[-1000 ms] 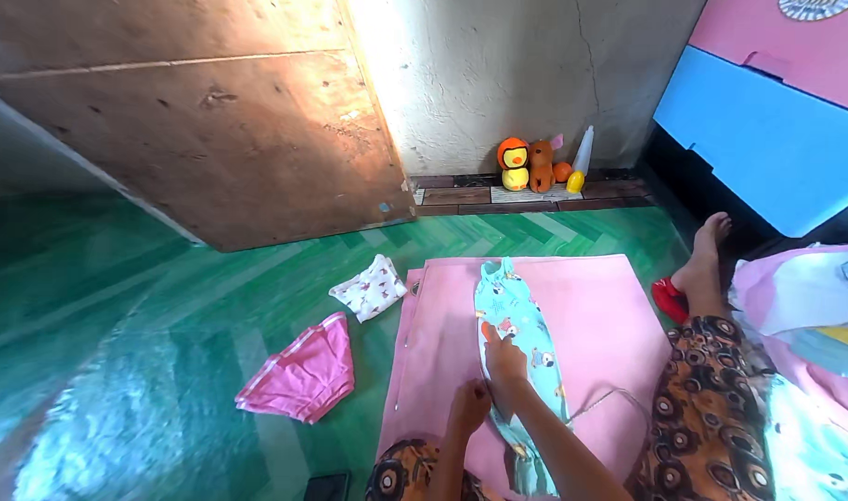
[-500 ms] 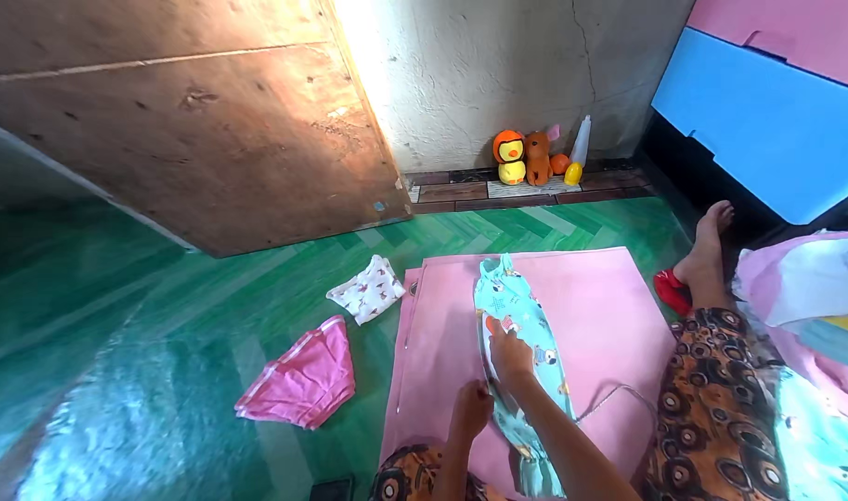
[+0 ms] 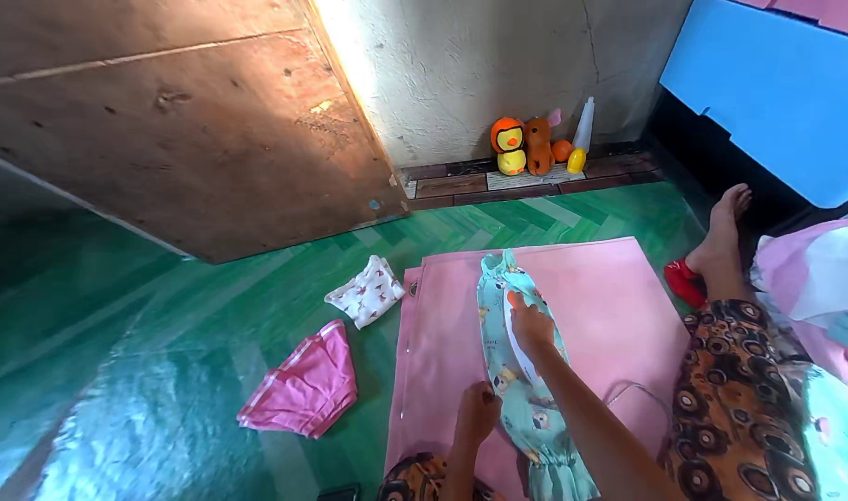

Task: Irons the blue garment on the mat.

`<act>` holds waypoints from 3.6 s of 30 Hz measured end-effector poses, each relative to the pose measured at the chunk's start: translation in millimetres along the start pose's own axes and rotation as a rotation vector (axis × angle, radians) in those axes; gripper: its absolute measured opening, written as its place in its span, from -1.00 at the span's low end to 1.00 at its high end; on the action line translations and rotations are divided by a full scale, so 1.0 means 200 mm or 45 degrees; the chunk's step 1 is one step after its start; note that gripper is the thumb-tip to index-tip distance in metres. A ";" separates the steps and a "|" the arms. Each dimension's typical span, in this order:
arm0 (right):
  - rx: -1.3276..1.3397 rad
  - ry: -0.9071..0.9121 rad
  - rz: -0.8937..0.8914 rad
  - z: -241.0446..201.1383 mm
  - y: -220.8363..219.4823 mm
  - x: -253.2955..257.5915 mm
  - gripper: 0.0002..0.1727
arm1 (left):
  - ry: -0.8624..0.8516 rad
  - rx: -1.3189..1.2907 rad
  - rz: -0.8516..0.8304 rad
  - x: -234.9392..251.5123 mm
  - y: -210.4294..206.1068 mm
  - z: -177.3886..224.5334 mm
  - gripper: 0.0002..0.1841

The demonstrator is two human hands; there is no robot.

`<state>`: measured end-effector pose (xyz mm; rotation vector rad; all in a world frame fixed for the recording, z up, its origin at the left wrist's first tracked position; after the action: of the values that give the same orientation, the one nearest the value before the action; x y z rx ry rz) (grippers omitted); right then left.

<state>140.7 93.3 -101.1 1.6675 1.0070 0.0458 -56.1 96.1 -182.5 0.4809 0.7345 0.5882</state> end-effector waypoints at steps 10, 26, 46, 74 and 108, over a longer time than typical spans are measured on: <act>0.044 -0.075 0.048 0.15 0.15 0.11 -0.40 | 0.000 0.013 -0.006 0.01 -0.01 0.00 -0.73; -0.011 0.010 -0.006 0.39 0.15 0.04 -0.40 | 0.020 0.050 -0.006 0.00 -0.02 0.00 -0.74; -0.296 0.575 -0.243 0.33 -0.03 -0.18 -0.44 | -0.016 0.085 0.018 -0.02 -0.01 0.02 -0.74; -0.364 0.743 -0.355 0.25 -0.15 -0.34 -0.46 | -0.034 0.081 0.009 -0.02 -0.01 0.02 -0.73; -0.460 1.136 -0.519 0.19 -0.29 -0.51 -0.47 | 0.450 -0.413 -0.171 -0.24 -0.25 -0.10 -0.64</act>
<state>60.4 0.3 -115.9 1.0601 1.8563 0.7061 -83.8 32.8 -202.0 0.0242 0.9771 0.6593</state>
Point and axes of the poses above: each hand's wrist, its own x-axis towards the middle knuckle, its own y-axis out of the back of the hand, z = x × y, the point moved 10 cm from there along x, towards the middle knuckle
